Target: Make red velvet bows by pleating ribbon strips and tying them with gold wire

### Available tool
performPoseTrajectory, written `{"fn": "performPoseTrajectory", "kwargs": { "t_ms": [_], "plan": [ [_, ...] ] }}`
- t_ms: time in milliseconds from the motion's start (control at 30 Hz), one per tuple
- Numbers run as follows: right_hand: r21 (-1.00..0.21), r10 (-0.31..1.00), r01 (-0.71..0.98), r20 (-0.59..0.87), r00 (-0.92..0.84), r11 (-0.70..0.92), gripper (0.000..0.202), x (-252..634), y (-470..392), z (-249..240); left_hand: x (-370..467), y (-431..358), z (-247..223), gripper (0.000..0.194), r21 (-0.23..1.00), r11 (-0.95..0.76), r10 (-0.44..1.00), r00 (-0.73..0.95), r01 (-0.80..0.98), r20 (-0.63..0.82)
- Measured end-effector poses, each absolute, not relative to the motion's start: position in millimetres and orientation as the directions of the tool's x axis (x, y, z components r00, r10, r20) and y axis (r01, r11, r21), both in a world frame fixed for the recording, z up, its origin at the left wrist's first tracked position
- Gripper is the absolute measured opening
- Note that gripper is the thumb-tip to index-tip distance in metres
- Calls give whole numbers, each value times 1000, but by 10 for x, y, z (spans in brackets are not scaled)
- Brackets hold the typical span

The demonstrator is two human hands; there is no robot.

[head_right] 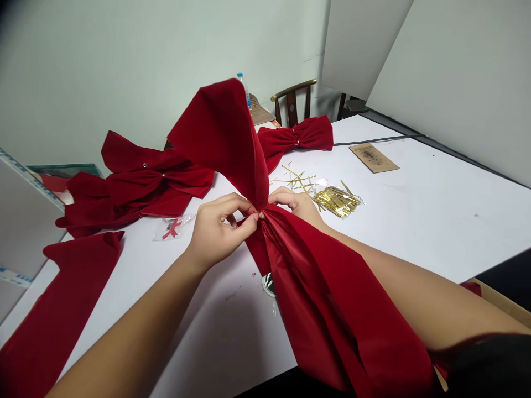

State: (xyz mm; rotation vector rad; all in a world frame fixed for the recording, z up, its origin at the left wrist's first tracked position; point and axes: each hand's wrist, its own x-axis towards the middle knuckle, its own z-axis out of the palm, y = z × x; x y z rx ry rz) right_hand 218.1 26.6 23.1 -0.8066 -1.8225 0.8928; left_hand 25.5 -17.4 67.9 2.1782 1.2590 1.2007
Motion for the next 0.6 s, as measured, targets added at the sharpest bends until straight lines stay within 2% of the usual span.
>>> {"fn": "performPoseTrajectory", "kwargs": {
  "t_ms": [67,167,300,367,433,467,533,600],
  "plan": [
    [-827,799,105,489,-350,552,40,2188,262,222,281,-185,713,7,820,-372,928,172,435,330],
    [-773,744,53,587,-319,632,32,2191,256,215,294,-192,748,8,950,-137,986,134,282,102],
    [-742,708,56,610,-356,668,29,2198,256,209,304,-193,769,9,970,212,966,125,121,-227],
    [-754,719,60,594,-361,654,32,2198,262,211,311,-194,789,11,947,308,938,141,87,-318],
    [-792,754,49,558,-347,609,33,2193,266,221,305,-197,813,14,953,267,948,139,144,-286],
    [-825,786,44,519,-336,564,33,2188,265,230,295,-198,821,15,960,190,967,127,206,-219],
    [-903,865,46,393,-312,426,34,2175,250,255,260,-199,816,13,925,-69,995,97,373,35],
    [-959,921,45,254,-295,279,36,2165,226,285,217,-198,777,9,769,-366,926,122,524,358]
  ]
}}
